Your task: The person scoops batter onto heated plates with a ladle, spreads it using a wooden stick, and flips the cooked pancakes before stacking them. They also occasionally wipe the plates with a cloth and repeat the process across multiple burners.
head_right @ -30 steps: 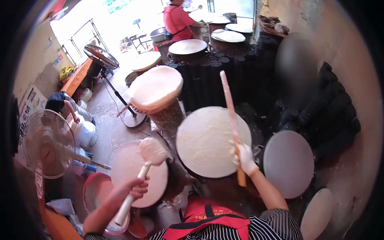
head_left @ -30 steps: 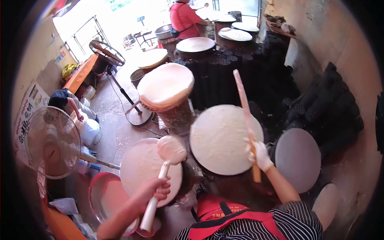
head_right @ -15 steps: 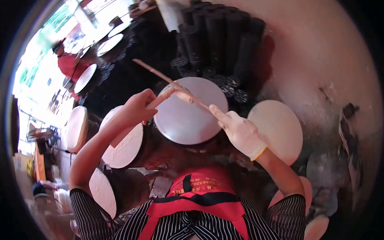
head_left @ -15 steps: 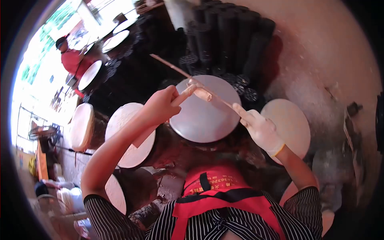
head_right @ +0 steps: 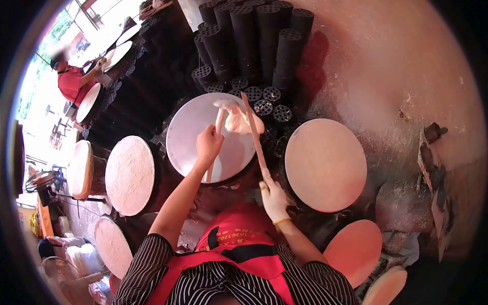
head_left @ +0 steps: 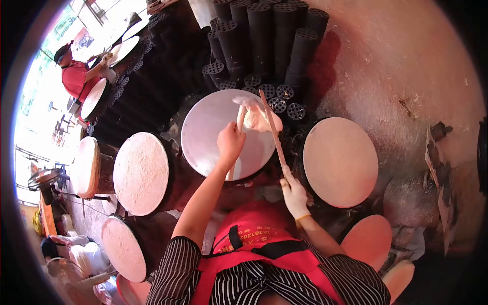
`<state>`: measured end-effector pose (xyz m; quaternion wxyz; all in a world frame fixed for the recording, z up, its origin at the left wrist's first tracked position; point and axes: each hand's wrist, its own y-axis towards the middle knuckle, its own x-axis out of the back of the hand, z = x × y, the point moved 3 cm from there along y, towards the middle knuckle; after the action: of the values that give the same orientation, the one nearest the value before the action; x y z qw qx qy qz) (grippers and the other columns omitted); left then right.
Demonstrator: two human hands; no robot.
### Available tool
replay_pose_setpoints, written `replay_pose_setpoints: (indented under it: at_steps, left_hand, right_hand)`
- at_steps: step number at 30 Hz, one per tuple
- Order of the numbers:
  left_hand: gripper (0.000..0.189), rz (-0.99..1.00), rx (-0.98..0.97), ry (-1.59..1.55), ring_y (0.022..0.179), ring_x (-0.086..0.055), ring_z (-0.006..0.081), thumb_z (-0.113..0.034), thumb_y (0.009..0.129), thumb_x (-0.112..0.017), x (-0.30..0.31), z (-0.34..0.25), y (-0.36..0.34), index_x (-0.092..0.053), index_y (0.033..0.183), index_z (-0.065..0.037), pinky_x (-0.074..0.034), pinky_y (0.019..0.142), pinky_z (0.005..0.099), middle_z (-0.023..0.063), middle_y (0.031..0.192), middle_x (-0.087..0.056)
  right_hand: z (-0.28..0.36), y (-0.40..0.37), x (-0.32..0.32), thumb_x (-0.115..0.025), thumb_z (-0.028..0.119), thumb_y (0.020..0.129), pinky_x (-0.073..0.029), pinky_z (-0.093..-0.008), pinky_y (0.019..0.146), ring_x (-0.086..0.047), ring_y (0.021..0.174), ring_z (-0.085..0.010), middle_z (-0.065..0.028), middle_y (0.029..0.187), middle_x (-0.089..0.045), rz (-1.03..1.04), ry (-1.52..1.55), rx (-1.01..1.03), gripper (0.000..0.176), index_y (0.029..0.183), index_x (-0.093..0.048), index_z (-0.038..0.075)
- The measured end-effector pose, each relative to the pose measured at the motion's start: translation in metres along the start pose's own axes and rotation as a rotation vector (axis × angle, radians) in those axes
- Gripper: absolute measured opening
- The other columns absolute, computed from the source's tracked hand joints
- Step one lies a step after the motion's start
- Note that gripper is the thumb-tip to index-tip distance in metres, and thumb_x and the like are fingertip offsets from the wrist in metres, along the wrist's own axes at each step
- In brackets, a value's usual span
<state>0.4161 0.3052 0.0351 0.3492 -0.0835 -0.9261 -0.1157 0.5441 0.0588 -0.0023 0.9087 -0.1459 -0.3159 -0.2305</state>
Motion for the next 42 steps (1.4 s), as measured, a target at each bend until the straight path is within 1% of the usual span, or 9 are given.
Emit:
replay_pose_setpoints:
  at_steps: [4,7,10,18,23,27,29,35,42]
  left_hand:
    - [0.019,-0.308,-0.092,0.089,0.08,-0.058,0.038,-0.012,0.074,-0.062,0.025,-0.019,0.026,-0.064,0.091,-0.004,-0.045,0.07,0.0449,0.0153,0.082,-0.06]
    - [0.019,-0.241,-0.117,0.02,0.082,-0.058,0.036,-0.012,0.075,-0.061,0.067,-0.02,0.047,-0.063,0.092,-0.004,-0.046,0.071,0.0426,0.0154,0.086,-0.059]
    - [0.025,-0.323,-0.174,-0.064,0.079,-0.062,0.03,-0.011,0.075,-0.064,0.121,-0.032,0.029,-0.063,0.099,-0.006,-0.048,0.072,0.0382,0.0131,0.085,-0.062]
    - [0.018,-0.188,0.461,-0.57,0.045,-0.048,0.0066,-0.017,0.089,-0.062,0.182,0.057,-0.128,-0.058,0.082,-0.001,-0.036,0.04,0.0219,0.0017,0.06,-0.054]
    - [0.022,-0.3,0.615,-1.149,0.042,-0.04,0.0069,-0.023,0.097,-0.05,0.198,0.048,-0.191,-0.05,0.083,-0.005,-0.03,0.034,0.0219,-0.0019,0.057,-0.044]
    - [0.03,0.243,1.021,-2.39,0.038,-0.031,0.0067,-0.02,0.101,-0.036,0.213,0.063,-0.208,-0.037,0.073,-0.011,-0.026,0.03,0.0198,-0.004,0.052,-0.029]
    - [0.032,0.282,0.809,-2.449,0.037,-0.029,0.0075,-0.021,0.101,-0.036,0.234,0.047,-0.205,-0.038,0.071,-0.012,-0.026,0.03,0.02,-0.0028,0.051,-0.031]
    - [0.037,0.376,-0.068,-2.027,0.05,-0.045,0.0131,-0.019,0.098,-0.046,0.308,-0.03,-0.21,-0.051,0.064,-0.006,-0.039,0.046,0.0262,0.0021,0.063,-0.044]
    - [0.011,0.679,-0.657,-1.95,0.07,-0.05,0.0199,0.001,0.086,-0.063,0.33,-0.12,-0.237,-0.07,0.093,0.004,-0.045,0.062,0.0293,0.0114,0.096,-0.047]
  right_hand:
    - [0.003,0.068,-0.049,-0.053,0.023,0.094,-0.047,-0.0322,0.057,-0.056,0.062,-0.0214,-0.0078,0.087,-0.061,-0.124,0.211,0.08,0.049,0.141,-0.04,0.029]
    - [0.059,0.089,-0.059,-0.051,0.027,0.096,-0.031,-0.0225,0.033,-0.035,0.04,-0.0051,0.0046,0.064,-0.043,0.138,0.814,-0.325,0.043,0.138,-0.044,0.033]
    - [0.064,0.082,-0.061,-0.05,0.023,0.097,-0.03,-0.0226,0.03,-0.032,0.035,-0.0047,0.0058,0.055,-0.035,0.211,1.185,-0.375,0.041,0.137,-0.045,0.033]
    - [0.083,0.027,-0.117,-0.048,0.023,0.098,-0.027,-0.0237,0.029,-0.028,0.032,-0.0066,0.0065,0.051,-0.03,-0.125,1.22,-0.419,0.047,0.141,-0.037,0.035]
    - [0.121,0.115,-0.165,-0.051,0.026,0.096,-0.027,-0.0264,0.029,-0.031,0.033,-0.0087,0.004,0.052,-0.03,-0.167,1.053,-0.334,0.044,0.138,-0.041,0.027]
    - [0.136,0.119,-0.139,-0.052,0.024,0.095,-0.027,-0.0253,0.029,-0.032,0.034,-0.0074,0.005,0.054,-0.033,0.196,0.988,-0.32,0.04,0.134,-0.046,0.027]
    - [0.126,0.099,-0.108,-0.052,0.023,0.095,-0.026,-0.0234,0.029,-0.03,0.033,-0.0059,0.0065,0.053,-0.032,0.344,0.942,-0.353,0.038,0.133,-0.049,0.029]
    - [0.054,0.014,-0.083,-0.052,0.026,0.096,-0.026,-0.0228,0.028,-0.028,0.031,-0.0047,0.0081,0.051,-0.033,-0.181,0.91,-0.415,0.04,0.135,-0.047,0.036]
    - [0.122,0.062,-0.118,-0.056,0.024,0.094,-0.025,-0.0246,0.028,-0.027,0.032,-0.0064,0.0066,0.05,-0.031,0.122,0.806,-0.321,0.044,0.137,-0.047,0.027]
